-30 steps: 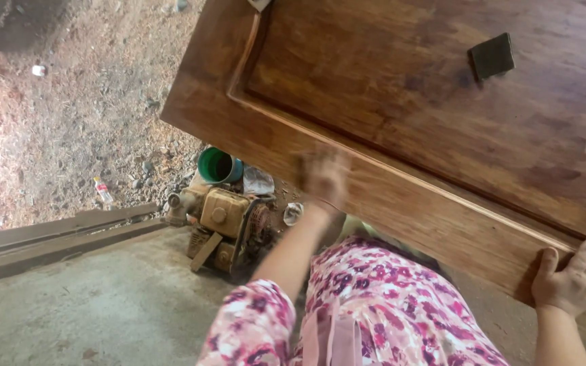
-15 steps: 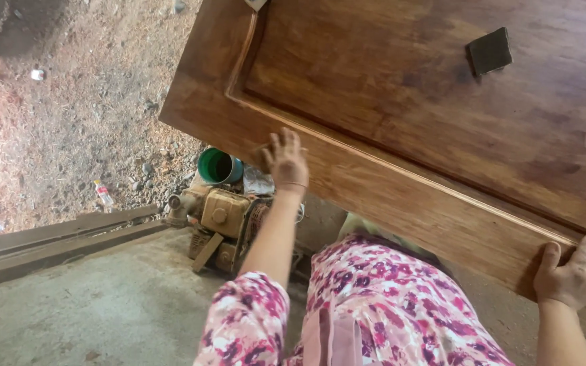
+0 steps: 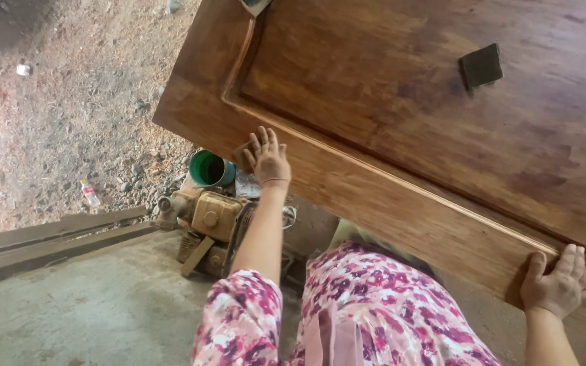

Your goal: Sanding a wooden door panel by hand using sandpaper.

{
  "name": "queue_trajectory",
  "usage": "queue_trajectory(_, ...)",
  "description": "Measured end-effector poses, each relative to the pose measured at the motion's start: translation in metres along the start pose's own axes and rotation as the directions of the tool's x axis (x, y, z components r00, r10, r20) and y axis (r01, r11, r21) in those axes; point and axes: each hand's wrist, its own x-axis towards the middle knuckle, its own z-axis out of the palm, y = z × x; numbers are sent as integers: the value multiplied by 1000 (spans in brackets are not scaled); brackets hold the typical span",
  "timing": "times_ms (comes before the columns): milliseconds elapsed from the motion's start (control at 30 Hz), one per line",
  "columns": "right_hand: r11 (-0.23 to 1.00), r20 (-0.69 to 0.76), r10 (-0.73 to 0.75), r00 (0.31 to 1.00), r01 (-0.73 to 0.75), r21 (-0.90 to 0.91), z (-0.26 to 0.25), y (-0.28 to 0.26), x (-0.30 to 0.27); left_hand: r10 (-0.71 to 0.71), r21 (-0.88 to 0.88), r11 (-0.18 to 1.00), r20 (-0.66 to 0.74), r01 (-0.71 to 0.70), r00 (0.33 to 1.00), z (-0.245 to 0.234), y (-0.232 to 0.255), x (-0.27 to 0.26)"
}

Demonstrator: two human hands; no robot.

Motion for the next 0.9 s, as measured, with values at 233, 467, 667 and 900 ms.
queue_trajectory(233,999,15,51,999,-51,8,4,-7,6,349,27,932,210,-362,913,-27,139,-101)
queue_trajectory(467,402,387,-451,804,570,-716,-37,-176,33,388,-641,631,-227,-437,893,-52,102,-118)
queue_trajectory(667,80,36,-997,74,976,204,-6,-338,42,37,-395,919,52,-14,998,-91,55,-207)
queue_trajectory(900,-48,408,-903,-134,976,214,-11,-396,44,-471,-156,661,674,733,569,-42,29,-426)
